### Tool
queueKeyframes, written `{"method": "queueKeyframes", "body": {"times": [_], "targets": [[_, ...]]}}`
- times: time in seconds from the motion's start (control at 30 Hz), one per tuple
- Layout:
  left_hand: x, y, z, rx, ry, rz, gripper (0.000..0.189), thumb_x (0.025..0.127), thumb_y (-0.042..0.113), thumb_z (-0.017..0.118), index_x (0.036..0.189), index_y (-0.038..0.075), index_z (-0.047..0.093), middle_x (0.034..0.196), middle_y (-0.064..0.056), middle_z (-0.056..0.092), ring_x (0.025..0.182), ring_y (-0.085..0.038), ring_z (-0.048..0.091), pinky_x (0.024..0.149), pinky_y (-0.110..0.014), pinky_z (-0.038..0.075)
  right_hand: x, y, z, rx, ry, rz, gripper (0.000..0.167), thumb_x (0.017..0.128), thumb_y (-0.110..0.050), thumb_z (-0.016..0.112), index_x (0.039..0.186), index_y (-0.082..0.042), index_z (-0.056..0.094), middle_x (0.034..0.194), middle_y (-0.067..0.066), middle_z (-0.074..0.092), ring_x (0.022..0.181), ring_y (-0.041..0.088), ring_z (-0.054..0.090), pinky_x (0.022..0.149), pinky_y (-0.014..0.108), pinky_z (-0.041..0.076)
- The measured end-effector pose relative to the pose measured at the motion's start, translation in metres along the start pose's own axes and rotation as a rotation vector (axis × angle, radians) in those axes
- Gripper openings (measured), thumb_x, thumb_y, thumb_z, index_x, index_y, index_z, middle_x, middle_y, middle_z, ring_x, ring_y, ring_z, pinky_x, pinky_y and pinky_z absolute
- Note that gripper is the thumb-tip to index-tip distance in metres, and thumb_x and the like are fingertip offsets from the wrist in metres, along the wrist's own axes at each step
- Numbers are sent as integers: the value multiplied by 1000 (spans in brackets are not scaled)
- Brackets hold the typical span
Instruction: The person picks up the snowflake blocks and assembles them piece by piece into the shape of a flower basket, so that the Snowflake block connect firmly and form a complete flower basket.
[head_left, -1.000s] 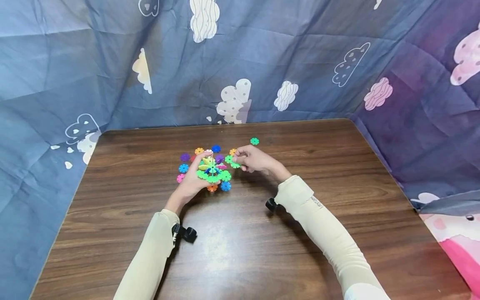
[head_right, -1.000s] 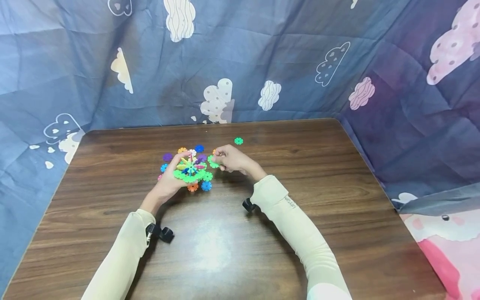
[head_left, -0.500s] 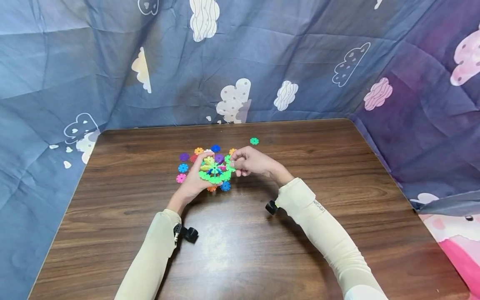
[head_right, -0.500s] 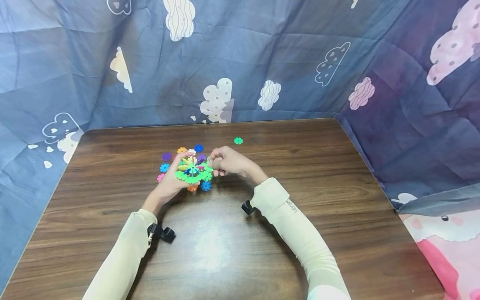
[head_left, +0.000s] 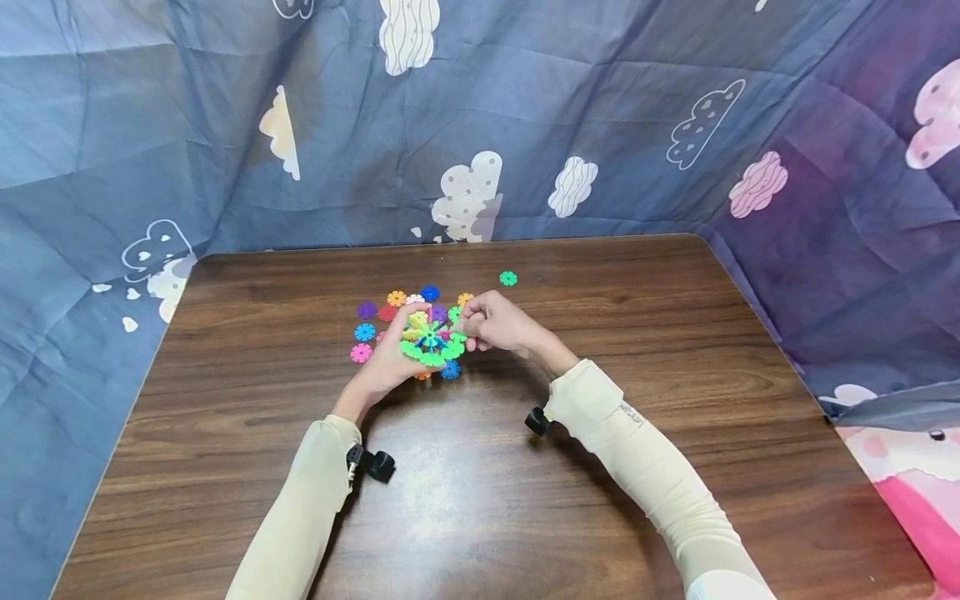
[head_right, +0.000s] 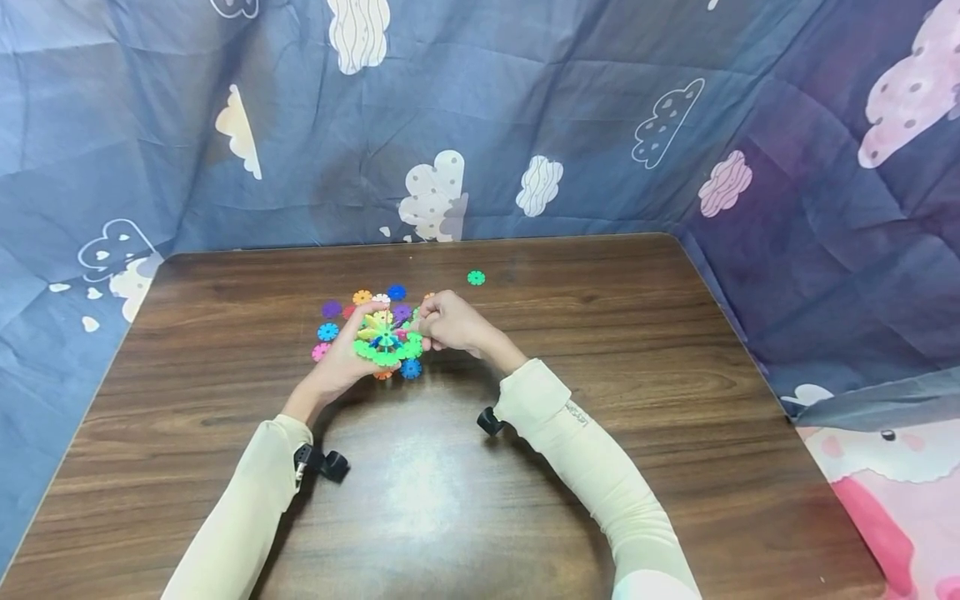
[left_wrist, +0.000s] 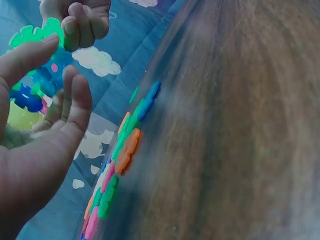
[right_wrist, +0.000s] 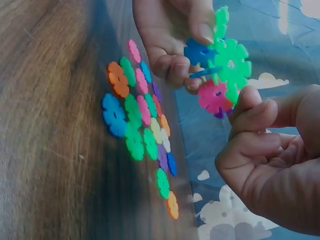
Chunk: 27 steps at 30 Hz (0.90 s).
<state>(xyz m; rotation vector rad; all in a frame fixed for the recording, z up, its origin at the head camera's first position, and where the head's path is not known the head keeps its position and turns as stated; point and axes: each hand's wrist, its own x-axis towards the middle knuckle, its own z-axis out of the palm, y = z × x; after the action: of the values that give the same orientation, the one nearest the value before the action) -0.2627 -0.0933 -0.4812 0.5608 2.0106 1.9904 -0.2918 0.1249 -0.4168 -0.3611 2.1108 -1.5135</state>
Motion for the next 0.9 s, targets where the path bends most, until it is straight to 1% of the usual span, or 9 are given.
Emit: {"method": "queueKeyframes", "body": {"times": [0.13,0.2,0.33,0.43,0.57,0.63,0.77,0.83,0.9], "targets": [[-1,2,-3,17,1,-11,84,80,-12,74,148,7,27,143,-24,37,115,-23,50,86,-19,53,2,-4,3,-8,-18,-10,13,97,2,51,89,8,60,56,5,55,52,10,52,47,19,31],[-2,2,-4,5,6,-9,84,80,-13,73,148,7,28,146,-27,34,114,-23,50,85,-19,53,3,-5,3,4,-23,-9,13,97,2,51,91,8,61,56,4,55,52,10,53,47,19,32],[-2,3,-6,-35,5,-5,85,79,-15,73,149,7,29,150,-31,27,114,-23,51,85,-20,54,3,-5,4,51,-23,25,12,97,3,51,96,9,61,58,3,57,54,10,56,49,19,38],[-1,2,-7,-75,8,-19,87,80,-16,71,150,10,27,150,-31,27,113,-20,52,84,-21,55,2,-3,5,108,-23,56,11,97,1,53,97,9,61,60,4,59,53,10,56,50,19,44],[0,4,-7,-140,63,-34,95,80,-18,69,155,16,20,153,-27,26,115,-17,54,87,-22,56,4,1,8,232,-10,91,7,98,0,55,98,6,57,63,4,64,52,9,56,51,19,50],[1,5,-7,-162,89,-33,100,81,-17,69,157,20,15,155,-24,27,120,-18,54,91,-21,54,5,3,9,293,3,101,5,97,0,55,99,5,56,64,4,66,52,8,57,51,18,51],[3,4,-3,-136,154,-12,109,79,-15,72,159,22,8,156,-18,28,130,-26,48,93,-18,52,7,4,13,371,12,91,5,96,0,55,99,4,56,64,4,68,52,7,58,50,16,48],[4,2,0,-121,183,4,111,78,-14,74,159,21,6,155,-18,31,134,-29,45,92,-16,51,8,3,14,383,5,83,5,96,0,57,98,4,58,63,4,67,52,6,58,49,16,45],[4,2,2,-116,208,15,111,78,-14,75,158,21,7,152,-18,36,133,-32,46,90,-16,53,9,2,15,375,-4,76,5,96,-1,57,96,4,60,62,4,66,50,6,56,48,16,44]]}}
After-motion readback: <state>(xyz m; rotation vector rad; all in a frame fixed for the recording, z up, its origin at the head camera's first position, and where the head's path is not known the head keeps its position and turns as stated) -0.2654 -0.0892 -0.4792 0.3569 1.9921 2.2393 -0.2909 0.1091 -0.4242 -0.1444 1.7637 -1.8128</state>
